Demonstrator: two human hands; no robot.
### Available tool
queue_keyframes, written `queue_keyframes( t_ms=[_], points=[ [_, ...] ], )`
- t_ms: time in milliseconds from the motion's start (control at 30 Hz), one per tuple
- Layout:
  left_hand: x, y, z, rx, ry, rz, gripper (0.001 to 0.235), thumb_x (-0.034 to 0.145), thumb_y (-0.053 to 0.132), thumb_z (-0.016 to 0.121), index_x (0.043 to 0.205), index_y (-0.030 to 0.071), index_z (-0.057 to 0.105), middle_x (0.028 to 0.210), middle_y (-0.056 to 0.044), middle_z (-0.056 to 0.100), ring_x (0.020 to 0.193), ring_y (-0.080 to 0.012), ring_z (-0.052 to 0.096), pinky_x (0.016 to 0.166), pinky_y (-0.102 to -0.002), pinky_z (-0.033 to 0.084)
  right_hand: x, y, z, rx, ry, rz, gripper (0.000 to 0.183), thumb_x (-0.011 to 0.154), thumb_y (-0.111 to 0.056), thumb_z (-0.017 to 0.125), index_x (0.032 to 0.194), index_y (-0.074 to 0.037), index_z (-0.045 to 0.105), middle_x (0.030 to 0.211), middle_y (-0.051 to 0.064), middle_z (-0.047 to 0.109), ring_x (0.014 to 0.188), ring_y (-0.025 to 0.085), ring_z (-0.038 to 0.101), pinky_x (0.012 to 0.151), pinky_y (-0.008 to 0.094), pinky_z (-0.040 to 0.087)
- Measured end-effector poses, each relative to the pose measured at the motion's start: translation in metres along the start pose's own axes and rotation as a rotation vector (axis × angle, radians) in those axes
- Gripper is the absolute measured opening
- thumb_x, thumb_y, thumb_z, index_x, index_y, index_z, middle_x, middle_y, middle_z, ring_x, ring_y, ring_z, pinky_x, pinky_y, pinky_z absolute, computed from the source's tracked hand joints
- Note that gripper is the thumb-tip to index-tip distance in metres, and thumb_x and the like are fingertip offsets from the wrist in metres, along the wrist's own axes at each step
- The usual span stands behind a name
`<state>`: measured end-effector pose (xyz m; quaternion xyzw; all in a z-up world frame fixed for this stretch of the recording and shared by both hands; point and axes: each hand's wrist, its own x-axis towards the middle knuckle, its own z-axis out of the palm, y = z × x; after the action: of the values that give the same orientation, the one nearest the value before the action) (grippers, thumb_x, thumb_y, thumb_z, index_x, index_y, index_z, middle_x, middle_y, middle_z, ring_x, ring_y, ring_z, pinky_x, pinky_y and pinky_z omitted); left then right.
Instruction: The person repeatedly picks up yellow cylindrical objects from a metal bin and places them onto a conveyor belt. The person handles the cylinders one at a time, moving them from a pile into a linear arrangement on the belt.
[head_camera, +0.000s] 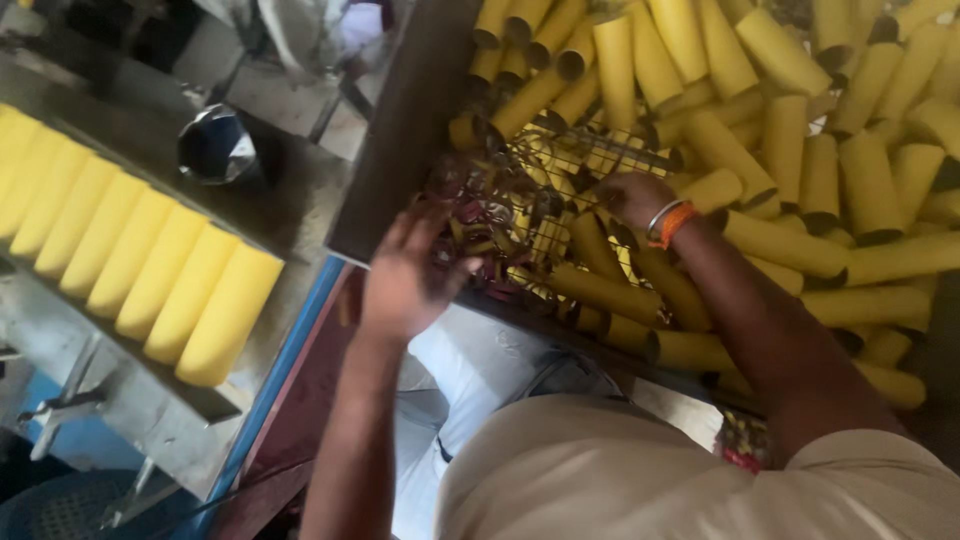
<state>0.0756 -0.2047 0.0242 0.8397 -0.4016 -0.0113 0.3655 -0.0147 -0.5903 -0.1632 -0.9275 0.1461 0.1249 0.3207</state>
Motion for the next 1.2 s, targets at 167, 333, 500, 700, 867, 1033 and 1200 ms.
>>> queue_keyframes(
  t_ms=[167,333,500,700,867,1033,1200],
  points=[
    [0.027,0.018,0.045,0.164,-0.302,-0.247,0.056,0.086,0.040,0.077,0.133,0.015,0.061,0.128,-0.015,0.065,0.102,-0.0378,0.069,0.082,-0.050,0.056,0.017,-0.006,0.035,-0.300,-0.247,0.023,0.046,0.090,-0.008,0.068,0.135,-0.015,0.065,0.123,0.014,0.072,0.106,0.030,0.072,0.093,0.043,0.057],
    [0.019,0.012,0.048,0.209,-0.188,-0.252,0.045,0.085,0.032,0.072,0.125,0.013,0.064,0.106,-0.014,0.072,0.093,-0.0369,0.070,0.074,-0.051,0.056,0.060,-0.007,0.053,-0.738,-0.625,0.042,0.051,0.093,-0.013,0.070,0.142,-0.014,0.058,0.134,0.014,0.065,0.115,0.032,0.066,0.091,0.046,0.058],
    [0.018,0.014,0.046,0.150,-0.209,-0.304,0.040,0.086,0.031,0.072,0.122,0.016,0.066,0.099,-0.012,0.073,0.091,-0.0343,0.072,0.076,-0.049,0.057,0.073,0.009,0.058,-0.896,-0.773,-0.043,0.049,0.095,-0.019,0.072,0.142,-0.013,0.059,0.139,0.014,0.061,0.120,0.033,0.063,0.091,0.045,0.057],
    [0.017,0.010,0.047,0.078,-0.123,-0.200,0.049,0.080,0.034,0.080,0.122,0.012,0.066,0.106,-0.013,0.074,0.094,-0.0357,0.072,0.075,-0.049,0.057,0.057,0.022,0.057,-0.925,-0.781,0.027,0.048,0.096,-0.022,0.069,0.141,-0.013,0.059,0.139,0.014,0.060,0.121,0.032,0.062,0.095,0.045,0.053],
    [0.011,0.003,0.055,0.069,-0.071,-0.149,0.047,0.084,0.037,0.078,0.121,0.011,0.066,0.117,-0.014,0.072,0.096,-0.0352,0.072,0.078,-0.047,0.057,0.033,-0.016,0.043,-0.953,-0.713,0.110,0.046,0.096,-0.024,0.067,0.141,-0.013,0.059,0.140,0.014,0.060,0.122,0.032,0.061,0.098,0.044,0.050],
    [0.006,-0.002,0.055,0.050,-0.061,-0.140,0.054,0.084,0.041,0.075,0.130,0.014,0.065,0.118,-0.015,0.072,0.095,-0.0362,0.072,0.079,-0.048,0.057,0.013,-0.094,-0.030,-0.524,-0.321,0.228,0.049,0.098,-0.028,0.064,0.142,-0.012,0.054,0.137,0.016,0.060,0.120,0.033,0.059,0.102,0.045,0.043],
    [-0.003,0.002,0.042,-0.185,0.125,-0.087,0.058,0.089,0.034,0.077,0.138,0.009,0.059,0.130,-0.016,0.066,0.106,-0.0353,0.071,0.091,-0.044,0.057,-0.025,-0.163,-0.111,-0.342,-0.081,-0.396,0.028,0.088,0.006,0.068,0.108,-0.012,0.078,0.137,0.009,0.058,0.100,0.022,0.064,0.089,0.031,0.054]
  ],
)
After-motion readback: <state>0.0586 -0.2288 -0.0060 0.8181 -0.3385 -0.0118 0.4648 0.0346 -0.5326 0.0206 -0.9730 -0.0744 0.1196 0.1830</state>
